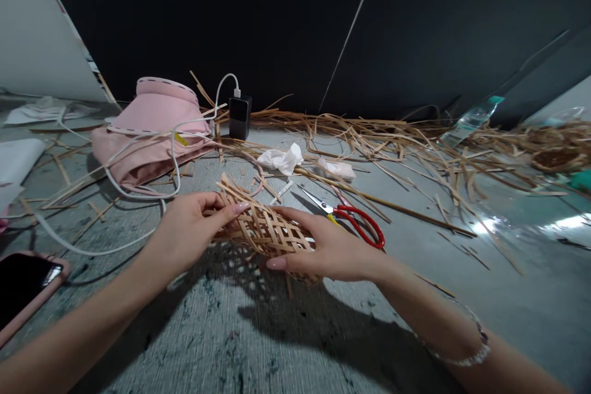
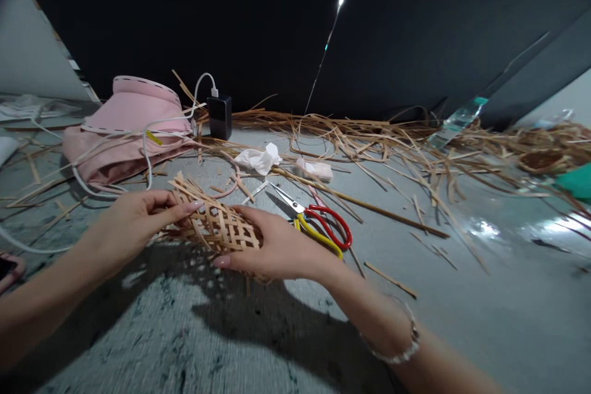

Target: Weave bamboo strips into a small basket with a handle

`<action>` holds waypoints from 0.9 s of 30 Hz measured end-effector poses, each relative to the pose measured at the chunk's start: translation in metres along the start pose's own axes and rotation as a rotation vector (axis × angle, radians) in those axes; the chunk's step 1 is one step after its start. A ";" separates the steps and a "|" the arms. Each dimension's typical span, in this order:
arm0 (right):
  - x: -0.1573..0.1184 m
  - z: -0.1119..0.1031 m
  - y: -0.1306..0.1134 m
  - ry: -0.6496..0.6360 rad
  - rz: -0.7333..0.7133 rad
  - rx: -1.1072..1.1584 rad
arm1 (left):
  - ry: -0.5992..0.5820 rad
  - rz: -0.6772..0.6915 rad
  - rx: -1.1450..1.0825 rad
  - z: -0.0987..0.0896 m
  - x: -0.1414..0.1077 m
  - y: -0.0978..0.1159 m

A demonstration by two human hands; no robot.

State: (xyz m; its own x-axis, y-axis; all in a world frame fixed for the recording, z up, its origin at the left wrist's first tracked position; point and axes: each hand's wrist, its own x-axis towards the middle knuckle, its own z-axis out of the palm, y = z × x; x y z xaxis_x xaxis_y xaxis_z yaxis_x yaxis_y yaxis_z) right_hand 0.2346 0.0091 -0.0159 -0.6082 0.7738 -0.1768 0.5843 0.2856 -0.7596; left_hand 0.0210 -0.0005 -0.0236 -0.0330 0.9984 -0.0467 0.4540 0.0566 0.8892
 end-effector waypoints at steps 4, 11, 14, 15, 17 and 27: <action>-0.005 0.009 -0.009 0.137 0.078 -0.210 | 0.003 0.060 0.008 0.005 -0.005 0.002; -0.005 0.023 -0.007 0.214 0.097 -0.326 | -0.037 0.022 -0.010 0.014 -0.012 0.005; -0.004 0.024 -0.006 0.234 0.087 -0.346 | -0.045 0.030 -0.026 0.013 -0.011 0.006; -0.004 0.024 -0.006 0.234 0.088 -0.348 | -0.061 0.033 -0.037 0.012 -0.010 0.006; -0.004 0.023 -0.007 0.226 0.087 -0.348 | -0.097 0.035 -0.057 0.009 -0.008 0.004; -0.005 0.029 -0.006 0.242 0.123 -0.384 | -0.332 -0.080 -0.336 0.008 -0.002 -0.005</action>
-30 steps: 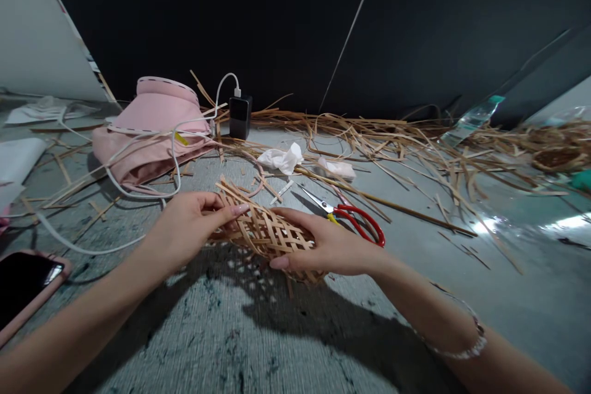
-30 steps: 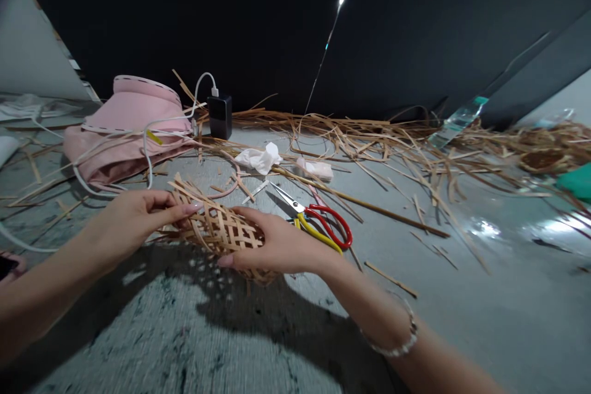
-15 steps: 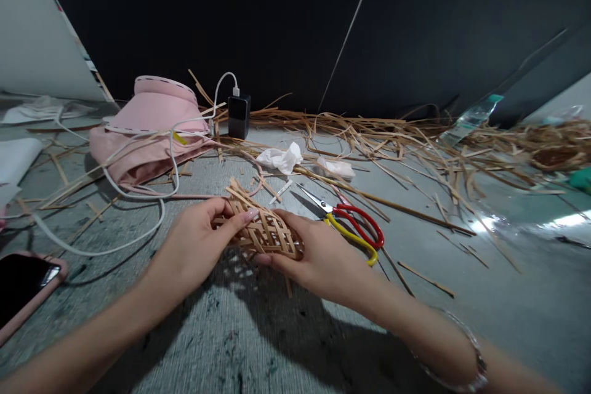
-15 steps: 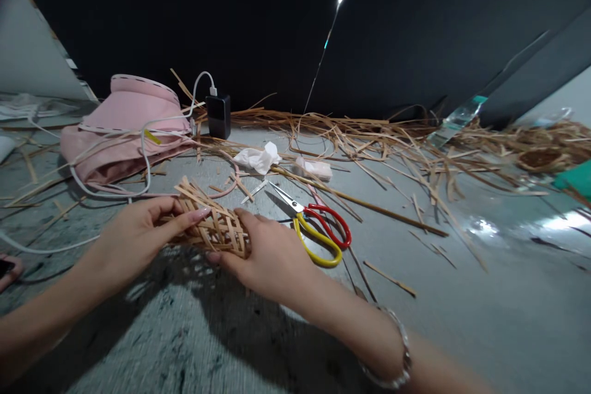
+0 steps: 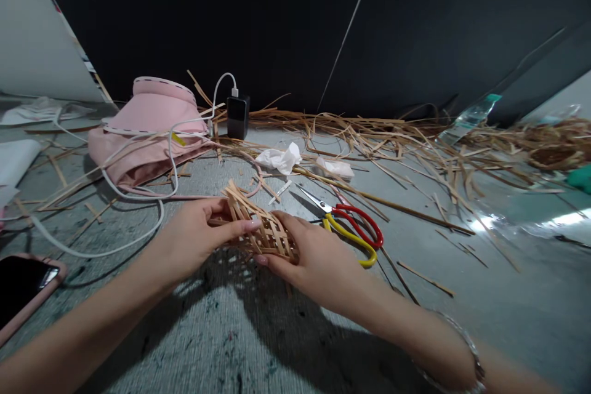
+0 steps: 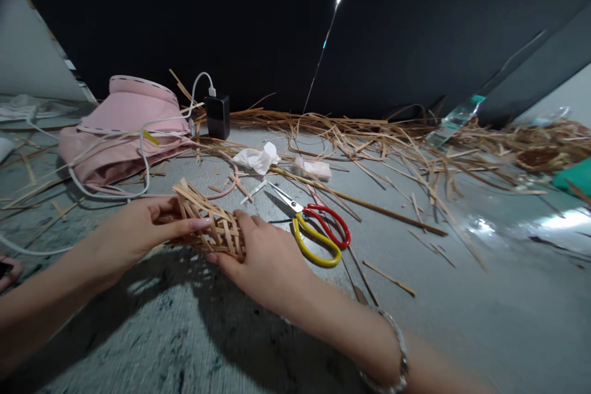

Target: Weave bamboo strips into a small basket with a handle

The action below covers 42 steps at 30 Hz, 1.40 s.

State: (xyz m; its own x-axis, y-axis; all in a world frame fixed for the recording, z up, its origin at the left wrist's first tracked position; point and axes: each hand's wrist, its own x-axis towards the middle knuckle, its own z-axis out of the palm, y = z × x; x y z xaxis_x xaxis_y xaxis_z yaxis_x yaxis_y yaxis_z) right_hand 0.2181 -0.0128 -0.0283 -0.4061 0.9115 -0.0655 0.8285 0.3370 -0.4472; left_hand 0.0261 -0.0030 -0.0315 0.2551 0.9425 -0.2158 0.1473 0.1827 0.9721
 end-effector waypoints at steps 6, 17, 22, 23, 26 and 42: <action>0.003 -0.018 0.015 -0.071 -0.071 0.233 | 0.079 0.176 0.112 -0.011 0.007 0.003; 0.006 -0.021 0.013 -0.125 -0.109 0.283 | 0.086 0.141 0.167 -0.018 0.005 0.009; 0.006 -0.017 0.014 -0.140 -0.111 0.283 | 0.170 0.150 0.258 -0.016 0.004 0.009; 0.006 -0.017 0.015 -0.147 -0.115 0.286 | 0.175 0.159 0.275 -0.017 0.003 0.010; 0.005 -0.018 0.014 -0.141 -0.146 0.273 | 0.131 0.148 0.272 -0.019 0.001 0.012; 0.003 -0.015 0.014 0.052 -0.146 -0.017 | 0.029 0.145 0.252 -0.025 0.006 0.014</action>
State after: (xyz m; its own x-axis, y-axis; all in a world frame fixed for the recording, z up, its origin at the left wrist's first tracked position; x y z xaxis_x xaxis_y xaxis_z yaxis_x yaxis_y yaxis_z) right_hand 0.2346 -0.0016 -0.0213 -0.5022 0.8635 0.0457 0.7688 0.4701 -0.4336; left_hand 0.0058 0.0124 -0.0173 0.2636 0.9621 -0.0696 0.3448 -0.0266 0.9383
